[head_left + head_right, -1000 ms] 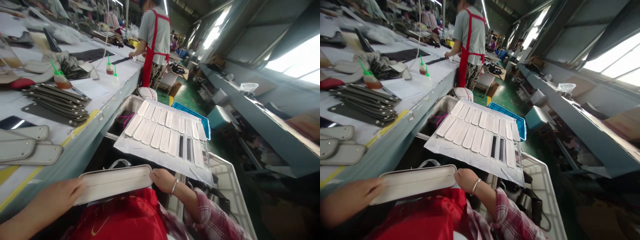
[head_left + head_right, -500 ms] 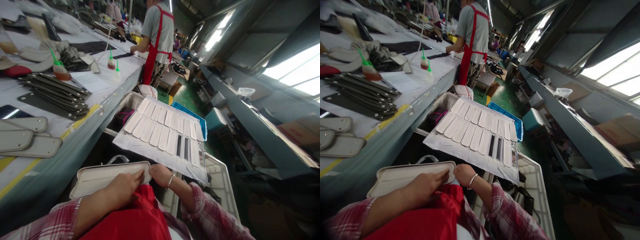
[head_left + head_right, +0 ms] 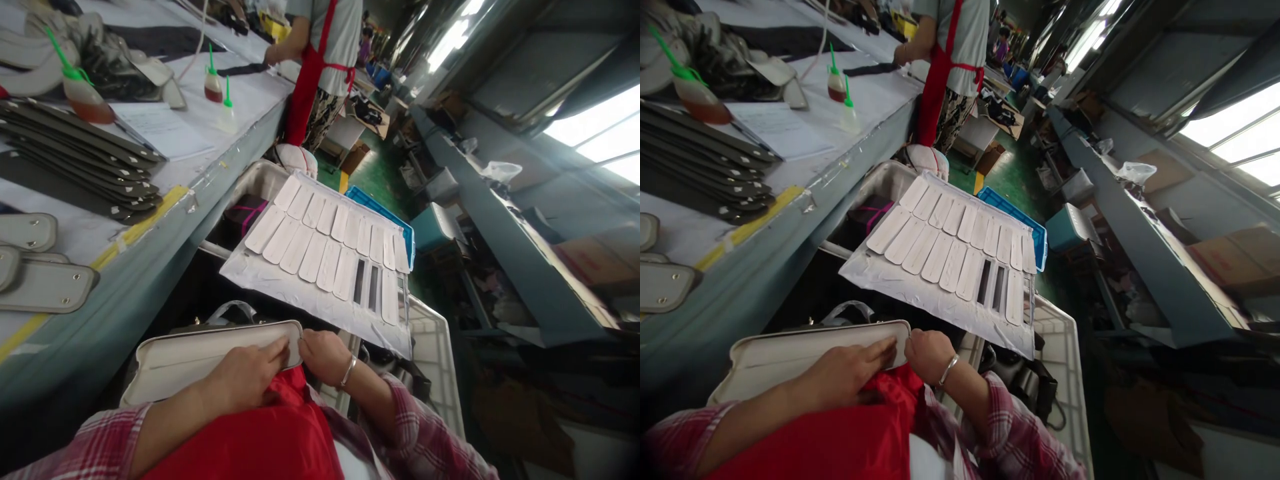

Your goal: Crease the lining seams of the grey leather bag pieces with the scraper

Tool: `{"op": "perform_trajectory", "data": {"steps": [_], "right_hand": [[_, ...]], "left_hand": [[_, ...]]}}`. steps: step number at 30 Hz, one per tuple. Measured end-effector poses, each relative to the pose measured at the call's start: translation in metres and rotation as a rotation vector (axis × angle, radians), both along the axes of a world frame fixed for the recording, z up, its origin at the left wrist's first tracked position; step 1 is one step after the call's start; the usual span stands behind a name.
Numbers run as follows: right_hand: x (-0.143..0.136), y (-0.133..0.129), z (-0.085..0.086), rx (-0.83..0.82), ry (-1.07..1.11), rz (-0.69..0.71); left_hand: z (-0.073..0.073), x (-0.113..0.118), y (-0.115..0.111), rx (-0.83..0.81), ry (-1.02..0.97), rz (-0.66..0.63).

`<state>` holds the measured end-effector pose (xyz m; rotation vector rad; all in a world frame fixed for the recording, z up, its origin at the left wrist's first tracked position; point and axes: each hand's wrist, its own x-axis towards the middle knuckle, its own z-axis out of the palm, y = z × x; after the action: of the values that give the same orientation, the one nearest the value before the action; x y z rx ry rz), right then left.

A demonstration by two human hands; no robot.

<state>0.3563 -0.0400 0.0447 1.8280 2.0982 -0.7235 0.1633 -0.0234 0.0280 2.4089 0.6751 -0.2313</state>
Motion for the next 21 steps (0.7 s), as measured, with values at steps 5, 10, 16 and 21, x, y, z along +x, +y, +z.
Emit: {"op": "perform_trajectory", "data": {"steps": [5,10,16,21], "right_hand": [[0.000,0.005,0.006,-0.030,0.011,0.041],[0.001,0.005,0.002,0.022,0.069,-0.003],[0.009,0.002,0.002,-0.067,0.348,-0.086],[0.027,0.006,-0.016,-0.523,0.836,-0.372]], "left_hand": [[-0.004,-0.001,0.001,0.015,-0.014,-0.017],[-0.005,-0.001,0.002,0.042,-0.008,-0.023],[0.000,-0.001,0.002,0.031,-0.013,-0.024],[0.006,-0.003,0.000,0.025,-0.024,0.008]]}}
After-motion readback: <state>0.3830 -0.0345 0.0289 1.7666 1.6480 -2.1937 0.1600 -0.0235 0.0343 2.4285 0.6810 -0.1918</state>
